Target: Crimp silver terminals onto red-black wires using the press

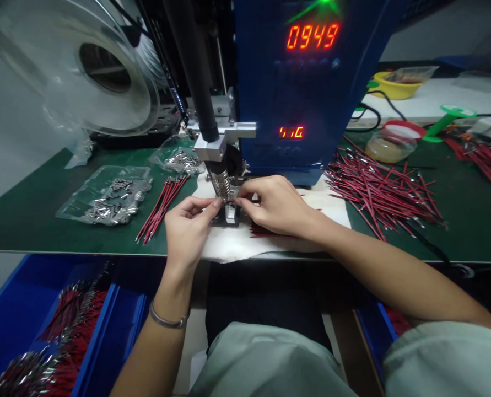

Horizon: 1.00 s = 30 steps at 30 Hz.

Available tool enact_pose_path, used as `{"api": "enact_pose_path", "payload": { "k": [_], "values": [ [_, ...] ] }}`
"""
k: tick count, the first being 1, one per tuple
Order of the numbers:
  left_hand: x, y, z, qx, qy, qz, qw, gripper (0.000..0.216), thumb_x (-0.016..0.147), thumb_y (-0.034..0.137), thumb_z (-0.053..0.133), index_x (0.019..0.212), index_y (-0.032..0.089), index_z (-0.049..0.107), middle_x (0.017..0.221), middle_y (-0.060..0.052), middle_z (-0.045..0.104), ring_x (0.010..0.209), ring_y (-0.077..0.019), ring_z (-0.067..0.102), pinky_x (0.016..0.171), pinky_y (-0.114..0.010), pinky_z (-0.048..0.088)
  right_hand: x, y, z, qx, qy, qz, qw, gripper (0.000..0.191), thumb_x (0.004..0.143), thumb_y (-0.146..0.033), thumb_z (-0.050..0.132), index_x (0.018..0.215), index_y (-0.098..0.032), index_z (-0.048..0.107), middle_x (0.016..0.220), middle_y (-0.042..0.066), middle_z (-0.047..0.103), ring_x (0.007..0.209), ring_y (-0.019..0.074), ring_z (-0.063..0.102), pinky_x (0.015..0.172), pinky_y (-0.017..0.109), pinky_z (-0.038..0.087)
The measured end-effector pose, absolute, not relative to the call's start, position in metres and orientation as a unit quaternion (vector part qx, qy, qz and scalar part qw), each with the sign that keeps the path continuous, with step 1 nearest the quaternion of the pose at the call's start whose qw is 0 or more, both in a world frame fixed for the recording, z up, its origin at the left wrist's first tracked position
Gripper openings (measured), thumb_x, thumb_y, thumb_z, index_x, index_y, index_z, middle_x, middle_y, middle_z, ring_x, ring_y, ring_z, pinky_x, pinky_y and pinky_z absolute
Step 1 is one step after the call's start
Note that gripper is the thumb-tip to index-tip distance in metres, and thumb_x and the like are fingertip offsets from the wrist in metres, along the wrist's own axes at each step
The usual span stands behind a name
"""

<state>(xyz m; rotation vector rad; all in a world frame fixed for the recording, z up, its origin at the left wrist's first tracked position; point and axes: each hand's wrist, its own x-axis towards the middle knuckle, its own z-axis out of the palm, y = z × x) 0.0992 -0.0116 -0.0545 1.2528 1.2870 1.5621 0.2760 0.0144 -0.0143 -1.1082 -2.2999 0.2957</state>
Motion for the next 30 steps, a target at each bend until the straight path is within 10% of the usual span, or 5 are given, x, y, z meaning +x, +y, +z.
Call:
{"api": "enact_pose_path", "payload": {
  "k": [30],
  "values": [
    [0.0990,-0.0114,-0.0543,0.496,0.487,0.606,0.387,0.015,0.073,0.028,0.072,0.075,0.014,0.067,0.076,-0.005,0.068,0.063,-0.0107,0.059,0.056,-0.020,0.044,0.2781,0.0155,-0.0170,-0.381,-0.874,0.076,0.293,0.016,0.084,-0.023,0.057,0.085,-0.015,0.071,0.078,0.004,0.069,0.067,0.0141,0.060,0.062,0.024,0.040]
  ]
}}
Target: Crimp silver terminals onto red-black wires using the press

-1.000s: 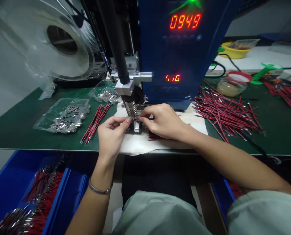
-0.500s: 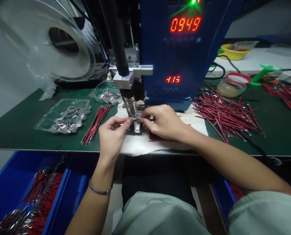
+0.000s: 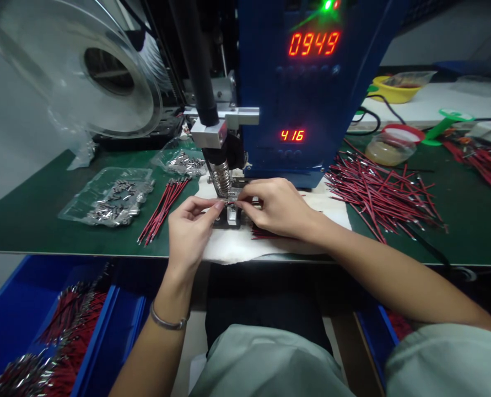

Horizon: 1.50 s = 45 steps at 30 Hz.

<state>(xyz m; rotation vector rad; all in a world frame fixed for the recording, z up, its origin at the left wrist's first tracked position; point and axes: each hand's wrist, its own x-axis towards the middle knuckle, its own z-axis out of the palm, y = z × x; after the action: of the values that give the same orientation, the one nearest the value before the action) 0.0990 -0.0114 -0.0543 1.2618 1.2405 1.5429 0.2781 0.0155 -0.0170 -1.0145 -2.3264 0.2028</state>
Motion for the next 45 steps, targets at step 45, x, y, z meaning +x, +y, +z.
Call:
{"api": "enact_pose_path", "payload": {
  "k": [45],
  "values": [
    [-0.027,0.104,0.028,0.748,0.662,0.023,-0.048,0.037,0.075,0.042,0.056,0.107,0.032,0.071,0.099,-0.008,0.069,0.092,-0.0306,0.062,0.076,-0.035,0.045,0.409,-0.018,0.005,-0.696,-0.603,-0.032,0.388,0.027,0.080,-0.039,0.062,0.097,-0.020,0.071,0.087,0.016,0.072,0.074,0.0255,0.067,0.062,0.037,0.047]
  ]
}}
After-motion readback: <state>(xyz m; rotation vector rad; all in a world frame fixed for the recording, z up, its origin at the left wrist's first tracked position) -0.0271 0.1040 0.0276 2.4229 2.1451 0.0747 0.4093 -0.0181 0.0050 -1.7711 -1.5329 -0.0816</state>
